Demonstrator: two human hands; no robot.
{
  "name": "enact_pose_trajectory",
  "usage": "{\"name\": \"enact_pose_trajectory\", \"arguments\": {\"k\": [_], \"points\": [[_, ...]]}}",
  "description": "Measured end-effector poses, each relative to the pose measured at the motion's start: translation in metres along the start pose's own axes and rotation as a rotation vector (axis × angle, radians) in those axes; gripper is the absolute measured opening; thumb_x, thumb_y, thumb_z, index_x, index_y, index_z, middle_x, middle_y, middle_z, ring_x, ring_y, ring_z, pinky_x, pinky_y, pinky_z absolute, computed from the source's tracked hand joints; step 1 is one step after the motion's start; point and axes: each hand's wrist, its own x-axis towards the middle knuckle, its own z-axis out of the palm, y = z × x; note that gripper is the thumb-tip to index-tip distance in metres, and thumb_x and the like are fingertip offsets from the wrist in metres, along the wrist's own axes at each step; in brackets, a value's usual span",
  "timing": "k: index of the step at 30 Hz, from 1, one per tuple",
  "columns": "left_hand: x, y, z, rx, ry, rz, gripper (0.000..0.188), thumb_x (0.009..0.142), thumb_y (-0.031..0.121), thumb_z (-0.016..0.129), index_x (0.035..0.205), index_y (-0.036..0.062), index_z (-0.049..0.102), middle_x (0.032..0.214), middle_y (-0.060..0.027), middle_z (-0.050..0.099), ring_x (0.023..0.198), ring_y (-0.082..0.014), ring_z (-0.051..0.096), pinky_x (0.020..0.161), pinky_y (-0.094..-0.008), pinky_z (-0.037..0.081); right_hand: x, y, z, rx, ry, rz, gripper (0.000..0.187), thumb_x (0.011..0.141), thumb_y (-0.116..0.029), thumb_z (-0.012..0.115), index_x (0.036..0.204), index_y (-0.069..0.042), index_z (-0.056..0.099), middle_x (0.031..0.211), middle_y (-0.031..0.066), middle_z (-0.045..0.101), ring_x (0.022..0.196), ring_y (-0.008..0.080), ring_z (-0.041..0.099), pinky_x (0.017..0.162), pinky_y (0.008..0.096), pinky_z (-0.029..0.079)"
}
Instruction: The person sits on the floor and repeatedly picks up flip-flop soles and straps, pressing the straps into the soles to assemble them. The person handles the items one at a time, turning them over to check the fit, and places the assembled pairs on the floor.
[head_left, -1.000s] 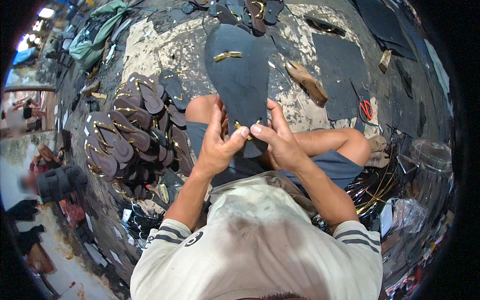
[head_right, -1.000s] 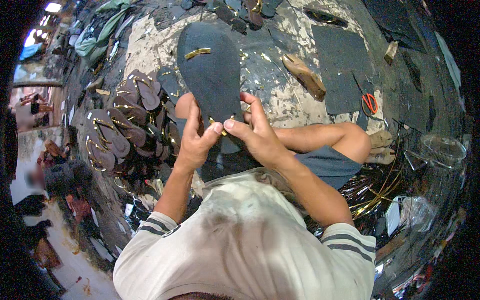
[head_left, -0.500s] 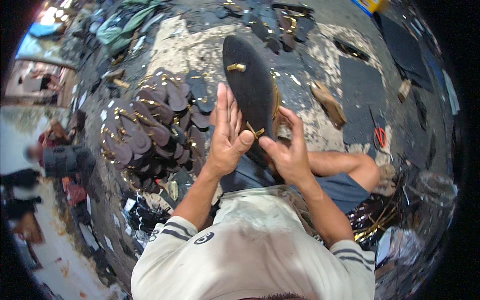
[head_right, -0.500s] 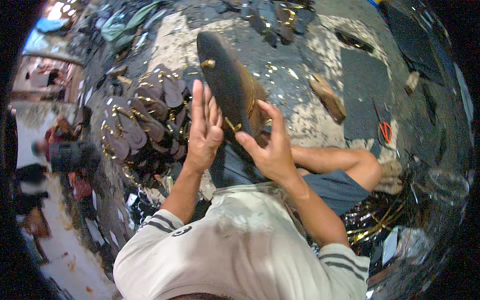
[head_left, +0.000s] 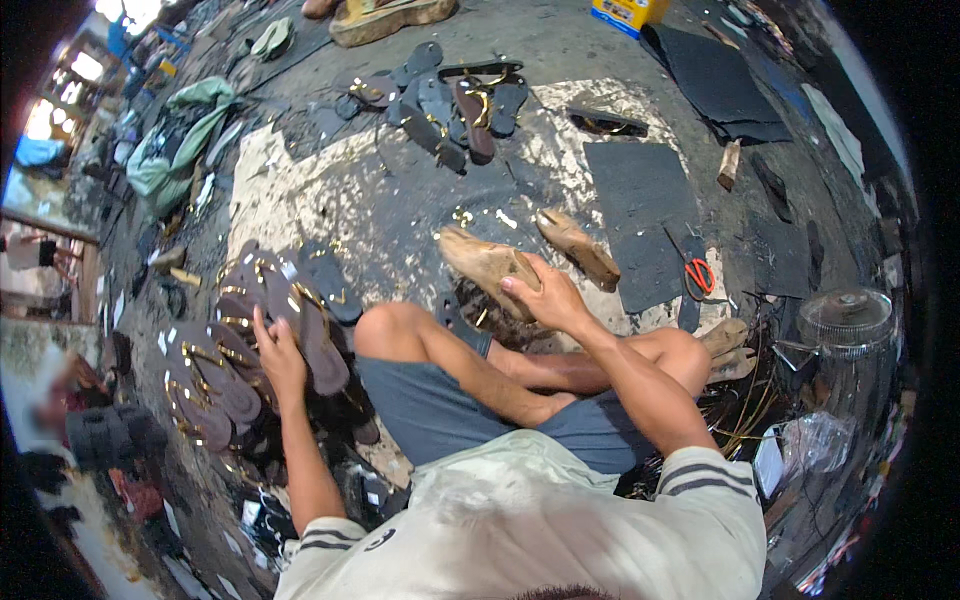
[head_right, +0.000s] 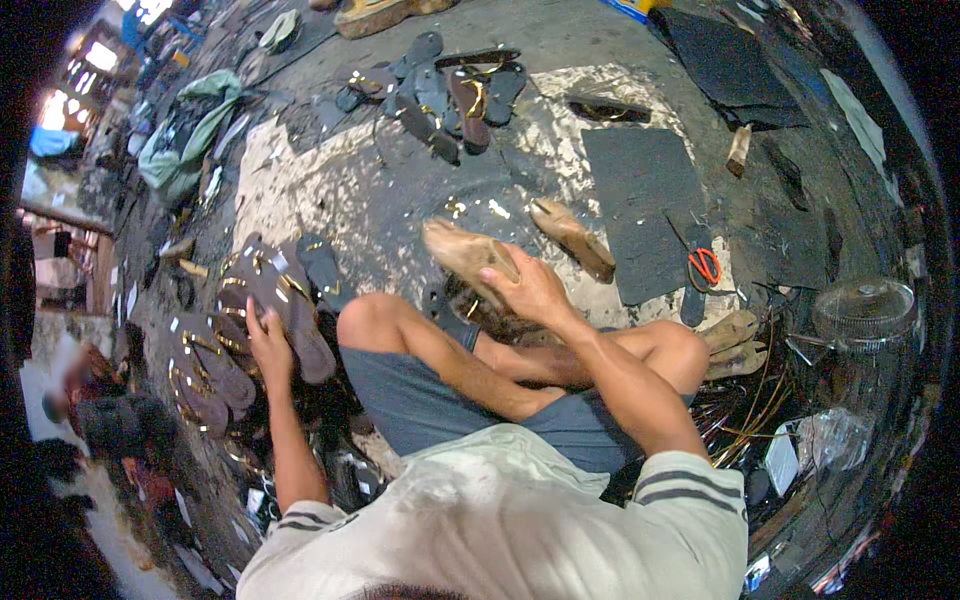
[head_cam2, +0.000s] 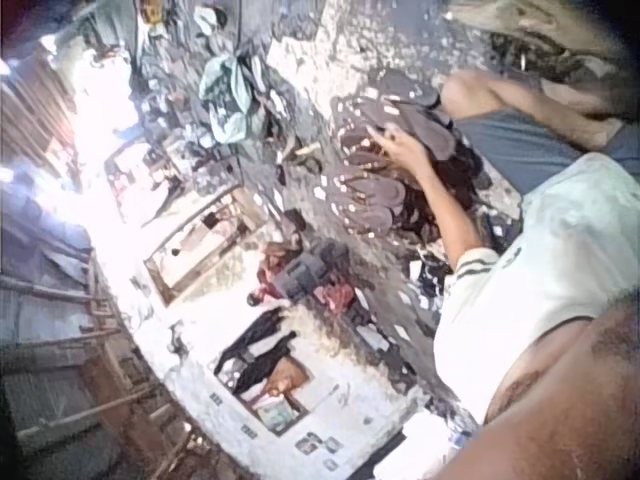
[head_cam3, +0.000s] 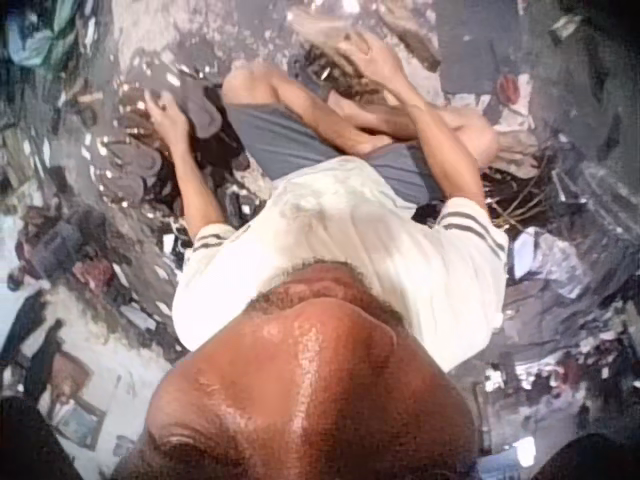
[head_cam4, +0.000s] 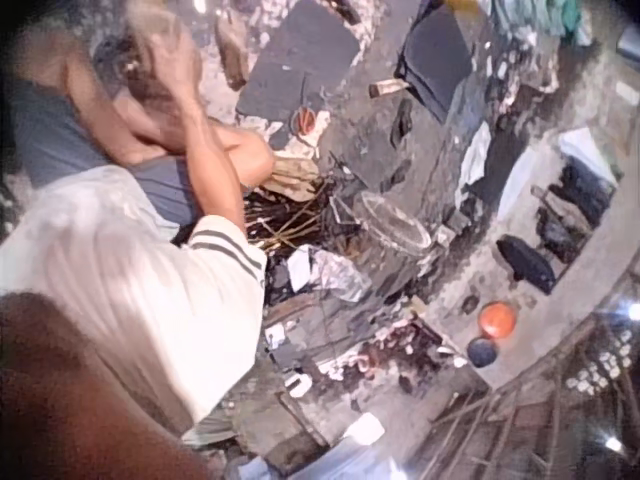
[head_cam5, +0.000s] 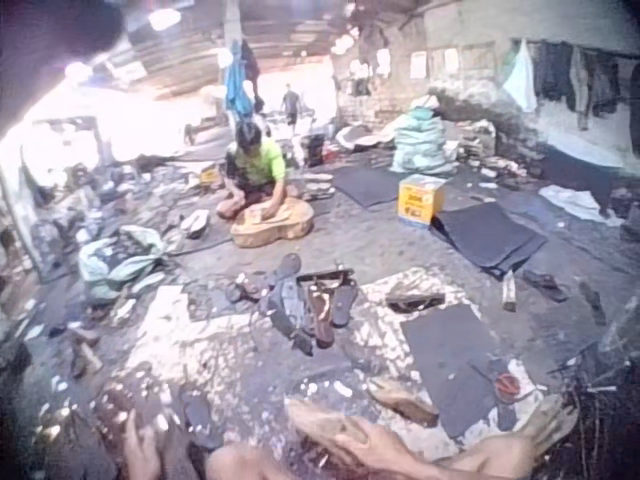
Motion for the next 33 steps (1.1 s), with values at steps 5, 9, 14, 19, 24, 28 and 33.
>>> {"name": "enact_pose_trajectory", "arguments": {"k": [5,9,14,19,24,28,33], "points": [[-0.056,-0.081,0.048,0.742,-0.168,0.571,0.056,0.084,0.016,0.070,0.138,0.0097,0.054,0.149,-0.0235,0.043,0.142,-0.0418,0.034,0.118,-0.0533,0.022,0.090,0.061,-0.002,-0.414,-0.119,-0.022,0.059,0.088,-0.046,0.069,0.129,-0.005,0.061,0.114,0.0229,0.069,0.108,0.0429,0.063,0.095,0.0499,0.049],[-0.049,-0.092,0.061,0.633,-0.165,0.480,0.037,0.085,0.015,0.070,0.121,0.0101,0.065,0.146,-0.0226,0.044,0.141,-0.0388,0.036,0.113,-0.0530,0.025,0.186,0.059,0.013,-0.302,0.035,-0.213,0.059,0.088,-0.046,0.071,0.126,-0.002,0.062,0.121,0.0242,0.064,0.121,0.0406,0.055,0.103,0.0461,0.043],[-0.001,-0.021,0.058,0.261,0.053,0.464,0.018,0.090,0.011,0.066,0.107,0.0052,0.068,0.131,-0.0175,0.053,0.127,-0.0354,0.047,0.107,-0.0465,0.035,0.309,0.080,0.032,-0.347,0.293,-0.198,0.069,0.087,-0.049,0.071,0.135,-0.003,0.055,0.139,0.0258,0.052,0.133,0.0403,0.045,0.113,0.0479,0.033],[0.136,0.023,0.124,-0.077,-0.002,0.552,0.029,0.093,0.018,0.067,0.117,0.0018,0.063,0.130,-0.0157,0.059,0.124,-0.0283,0.054,0.107,-0.0424,0.040,0.354,0.119,0.029,-0.232,0.418,-0.116,0.080,0.090,-0.052,0.066,0.145,0.000,0.042,0.148,0.0306,0.041,0.139,0.0445,0.037,0.116,0.0491,0.027],[0.296,0.100,0.242,-0.335,-0.389,0.338,0.069,0.094,0.039,0.068,0.146,0.0022,0.043,0.145,-0.0217,0.049,0.136,-0.0320,0.046,0.112,-0.0405,0.036,0.346,0.133,0.044,-0.100,0.422,-0.123,0.086,0.094,-0.054,0.062,0.152,0.001,0.031,0.150,0.0298,0.038,0.140,0.0411,0.038,0.116,0.0478,0.029],[0.381,0.126,0.327,-0.234,-0.436,0.216,0.092,0.090,0.057,0.066,0.154,0.0019,0.031,0.152,-0.0259,0.039,0.142,-0.0343,0.038,0.115,-0.0424,0.031,0.363,0.141,0.042,0.133,0.515,-0.069,0.094,0.090,-0.060,0.063,0.152,0.002,0.030,0.149,0.0305,0.040,0.136,0.0443,0.039,0.115,0.0483,0.027],[0.414,0.131,0.381,-0.375,-0.414,0.033,0.117,0.083,0.059,0.072,0.159,0.0015,0.003,0.158,-0.0274,0.028,0.145,-0.0356,0.033,0.116,-0.0494,0.029,0.387,0.130,0.035,0.028,0.508,0.095,0.103,0.083,-0.076,0.058,0.158,-0.013,0.027,0.146,0.0294,0.045,0.136,0.0428,0.037,0.112,0.0511,0.023]]}}
